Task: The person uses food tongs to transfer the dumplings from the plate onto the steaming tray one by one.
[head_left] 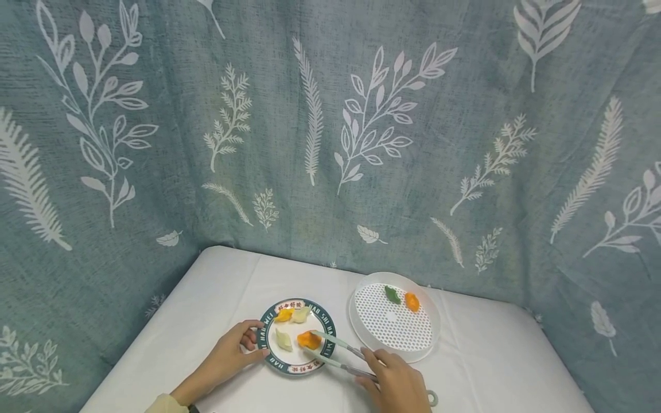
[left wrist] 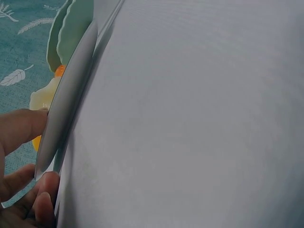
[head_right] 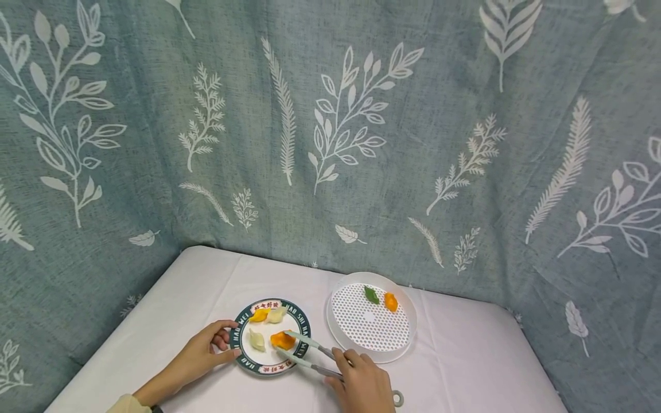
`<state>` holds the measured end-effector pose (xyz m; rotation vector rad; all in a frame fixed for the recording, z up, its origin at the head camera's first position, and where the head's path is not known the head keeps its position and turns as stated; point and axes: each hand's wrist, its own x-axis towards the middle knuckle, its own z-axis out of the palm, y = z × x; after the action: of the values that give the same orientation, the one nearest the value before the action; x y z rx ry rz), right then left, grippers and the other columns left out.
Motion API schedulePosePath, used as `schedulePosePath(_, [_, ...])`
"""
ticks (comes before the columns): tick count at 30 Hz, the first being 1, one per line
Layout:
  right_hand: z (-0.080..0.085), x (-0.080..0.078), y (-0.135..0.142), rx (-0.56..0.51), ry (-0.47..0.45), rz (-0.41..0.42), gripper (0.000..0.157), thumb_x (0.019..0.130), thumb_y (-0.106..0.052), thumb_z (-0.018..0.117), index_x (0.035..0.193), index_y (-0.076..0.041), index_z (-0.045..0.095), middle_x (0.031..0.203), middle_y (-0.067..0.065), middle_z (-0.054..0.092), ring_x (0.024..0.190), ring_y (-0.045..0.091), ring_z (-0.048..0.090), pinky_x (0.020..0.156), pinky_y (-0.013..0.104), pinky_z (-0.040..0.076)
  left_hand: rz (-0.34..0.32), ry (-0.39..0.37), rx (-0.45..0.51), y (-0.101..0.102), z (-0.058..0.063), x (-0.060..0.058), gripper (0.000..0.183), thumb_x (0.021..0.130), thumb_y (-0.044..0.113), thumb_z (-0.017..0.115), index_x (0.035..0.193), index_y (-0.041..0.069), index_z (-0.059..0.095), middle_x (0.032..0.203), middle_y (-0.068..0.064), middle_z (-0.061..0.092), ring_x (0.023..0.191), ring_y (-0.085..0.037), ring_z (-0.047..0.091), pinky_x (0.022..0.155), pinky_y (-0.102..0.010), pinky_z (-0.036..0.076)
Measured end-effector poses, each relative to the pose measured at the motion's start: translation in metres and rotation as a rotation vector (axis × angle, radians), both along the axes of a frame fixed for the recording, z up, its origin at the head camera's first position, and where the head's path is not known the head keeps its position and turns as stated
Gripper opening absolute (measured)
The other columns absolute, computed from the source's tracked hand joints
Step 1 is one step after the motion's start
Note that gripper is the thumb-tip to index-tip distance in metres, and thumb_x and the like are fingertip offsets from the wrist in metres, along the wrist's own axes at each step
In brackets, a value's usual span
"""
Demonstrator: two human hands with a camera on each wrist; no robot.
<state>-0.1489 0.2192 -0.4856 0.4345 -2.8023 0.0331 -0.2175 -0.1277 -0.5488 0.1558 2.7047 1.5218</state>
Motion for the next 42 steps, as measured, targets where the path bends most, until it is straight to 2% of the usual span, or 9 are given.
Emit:
schedulePosePath(7, [0.001,-0.008,-0.007,0.009,-0.008,0.006,0.055,0.079,-0.049,0.085,0.124,-0.02,0.074,0.102,-0.006,0.069,0.081,0.012,0.061,0.062,0.032,0.054,0.001,0.007,0.002,-0.001,0.0,0.0,0.061,0.079,0.026,0.09,0.131,0.011,0.062,0.093,0.004,0.056,0.083,-0.013,0.053,0.068,-0.024,0.045])
schedulePosePath(13, [-0.006,-0.016,-0.008,-0.048,-0.001,0.012,0.054,0.079,-0.047,0.086,0.123,-0.019,0.075,0.099,-0.007,0.069,0.079,0.01,0.062,0.065,0.033,0.054,-0.004,0.004,-0.002,-0.001,-0.001,-0.001,0.062,0.079,0.028,0.09,0.132,0.012,0.062,0.094,0.004,0.056,0.084,-0.013,0.053,0.068,-0.024,0.045])
schedulePosePath(25, [-0.017,-0.028,-0.007,-0.154,0.007,0.032,0.049,0.081,-0.048,0.084,0.119,-0.018,0.078,0.086,-0.012,0.066,0.063,0.002,0.044,0.057,0.027,0.044,0.004,-0.004,-0.008,0.0,0.0,-0.001,0.063,0.079,0.028,0.091,0.132,0.013,0.062,0.093,0.004,0.056,0.084,-0.013,0.053,0.069,-0.025,0.045])
schedulePosePath(35, [-0.021,-0.031,-0.004,-0.22,-0.028,0.034,0.04,0.083,-0.046,0.082,0.115,-0.022,0.08,0.083,-0.016,0.066,0.065,0.002,0.046,0.059,0.03,0.046,0.0,0.002,-0.006,-0.001,0.0,-0.001,0.063,0.079,0.028,0.091,0.132,0.012,0.062,0.094,0.004,0.057,0.084,-0.013,0.053,0.068,-0.024,0.045])
schedulePosePath(42, [-0.015,-0.028,0.001,-0.263,-0.074,-0.026,0.043,0.084,-0.047,0.082,0.118,-0.02,0.079,0.087,-0.016,0.069,0.066,0.003,0.047,0.063,0.031,0.047,0.0,0.005,-0.007,0.0,0.001,0.0,0.062,0.079,0.027,0.09,0.132,0.012,0.062,0.093,0.004,0.056,0.083,-0.013,0.053,0.067,-0.024,0.045])
